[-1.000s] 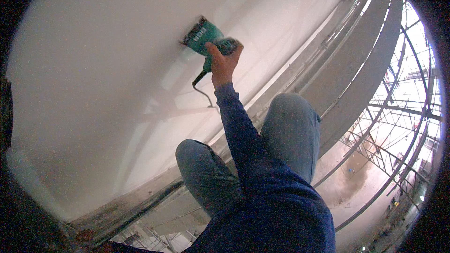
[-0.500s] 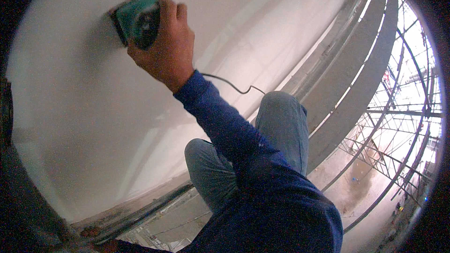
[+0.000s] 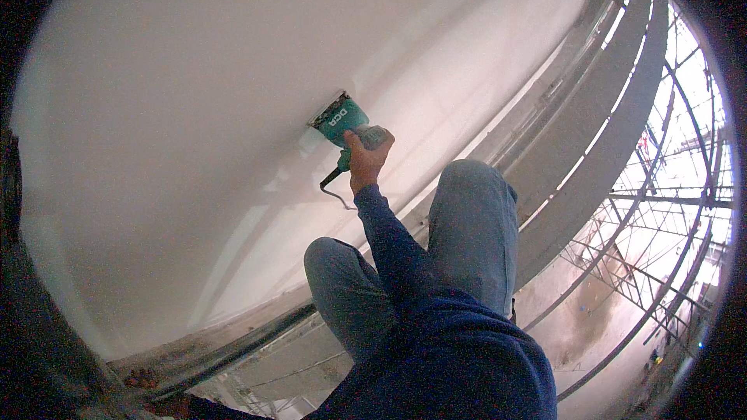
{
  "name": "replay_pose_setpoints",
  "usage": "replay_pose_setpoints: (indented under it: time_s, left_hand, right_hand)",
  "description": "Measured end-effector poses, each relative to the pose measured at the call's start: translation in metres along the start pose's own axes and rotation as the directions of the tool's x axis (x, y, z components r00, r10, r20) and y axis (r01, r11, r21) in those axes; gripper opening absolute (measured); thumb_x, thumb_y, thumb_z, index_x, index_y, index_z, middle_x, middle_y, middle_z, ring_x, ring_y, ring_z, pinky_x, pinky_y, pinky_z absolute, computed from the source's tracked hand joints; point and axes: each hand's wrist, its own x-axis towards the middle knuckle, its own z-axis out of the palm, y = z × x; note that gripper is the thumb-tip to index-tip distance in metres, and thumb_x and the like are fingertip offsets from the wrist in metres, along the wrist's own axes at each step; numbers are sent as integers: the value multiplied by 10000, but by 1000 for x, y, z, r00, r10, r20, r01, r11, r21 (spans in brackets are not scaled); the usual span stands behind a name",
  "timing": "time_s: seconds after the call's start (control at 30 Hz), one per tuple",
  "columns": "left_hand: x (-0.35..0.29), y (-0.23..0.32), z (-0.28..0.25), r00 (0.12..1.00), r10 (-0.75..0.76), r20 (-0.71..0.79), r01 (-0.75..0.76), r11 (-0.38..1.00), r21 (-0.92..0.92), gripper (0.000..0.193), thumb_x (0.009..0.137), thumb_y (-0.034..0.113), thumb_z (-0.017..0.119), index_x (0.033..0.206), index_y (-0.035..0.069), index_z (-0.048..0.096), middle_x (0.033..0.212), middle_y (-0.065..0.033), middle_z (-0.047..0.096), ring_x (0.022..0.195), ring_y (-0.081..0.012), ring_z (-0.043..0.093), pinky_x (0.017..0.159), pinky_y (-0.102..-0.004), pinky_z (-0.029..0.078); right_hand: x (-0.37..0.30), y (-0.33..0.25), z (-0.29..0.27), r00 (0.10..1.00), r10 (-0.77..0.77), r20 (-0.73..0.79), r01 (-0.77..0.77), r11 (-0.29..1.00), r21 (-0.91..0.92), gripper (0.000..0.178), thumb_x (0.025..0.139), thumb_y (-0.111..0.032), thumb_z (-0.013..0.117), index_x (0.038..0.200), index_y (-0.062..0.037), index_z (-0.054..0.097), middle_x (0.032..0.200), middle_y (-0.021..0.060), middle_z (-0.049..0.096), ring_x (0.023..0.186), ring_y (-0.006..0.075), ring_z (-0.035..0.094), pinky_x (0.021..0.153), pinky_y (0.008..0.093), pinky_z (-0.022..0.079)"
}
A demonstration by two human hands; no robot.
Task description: The person uses a green electric sander to smooth a large, curved white surface. They hold a metal scaffolding pole with their left hand for stability while operating the tool with their right hand. The person briefly pauses to wipe the surface with their hand before continuing to sand.
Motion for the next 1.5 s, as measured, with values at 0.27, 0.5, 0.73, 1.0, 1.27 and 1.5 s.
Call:
replay_pose_setpoints:
  time_s: [0.27, 0.5, 0.73, 1.0, 1.27, 1.5]
  left_hand:
    - [-15, 2, -13, 999, -11, -33, 9, 999, -38, 329, 892, 263, 640, 1075, 1, 560, 996, -145, 617, 785, -195, 612, 697, -311, 514]
    - [-32, -4, -12, 995, -89, 45, 95, 984, -150, 398, 861, 215, 643, 1181, 29, 497, 1085, -114, 574, 801, -188, 537, 709, -313, 457]
    - [-43, -18, -13, 951, -148, 271, 232, 922, -311, 534, 825, 162, 643, 1303, 62, 426, 1183, -77, 525, 818, -181, 450, 722, -319, 391]
    - [-46, -12, -10, 967, -155, 202, 200, 954, -223, 412, 862, 197, 612, 1232, 64, 491, 1098, -70, 551, 835, -177, 465, 744, -320, 396]
    - [-38, -12, -6, 996, -82, 19, 83, 992, -96, 366, 870, 225, 594, 1185, 59, 510, 1052, -78, 561, 819, -190, 486, 738, -330, 415]
    - [-34, -10, -2, 997, -37, -72, 39, 999, 22, 334, 876, 249, 578, 1143, 55, 527, 1012, -85, 570, 805, -202, 505, 732, -339, 431]
  right_hand:
    - [-36, -59, 59, 934, -301, 194, 332, 931, -153, 687, 704, -124, 823, 1221, -46, 378, 1050, 116, 506, 927, 208, 558, 794, 331, 507]
    - [-79, -145, 144, 556, -703, 444, 831, 466, -303, 743, 640, -219, 852, 1202, -33, 404, 1024, 146, 518, 859, 267, 609, 741, 365, 544]
    - [-130, -181, 210, 279, -711, 645, 953, 286, -98, 766, 604, -190, 836, 1217, -38, 403, 1062, 200, 511, 827, 387, 655, 641, 444, 583]
    - [-133, -120, 156, 410, -611, 677, 911, 311, -271, 761, 638, -187, 822, 1250, -66, 386, 1149, 208, 485, 896, 381, 639, 667, 439, 587]
    - [-56, -46, 53, 661, -574, 484, 750, 514, -415, 760, 632, -219, 828, 1246, -39, 418, 1119, 198, 496, 994, 373, 563, 819, 446, 509]
    - [-28, -95, 76, 653, -663, 366, 756, 540, -371, 694, 642, -193, 833, 1188, -22, 440, 1001, 123, 518, 891, 230, 565, 782, 358, 494]
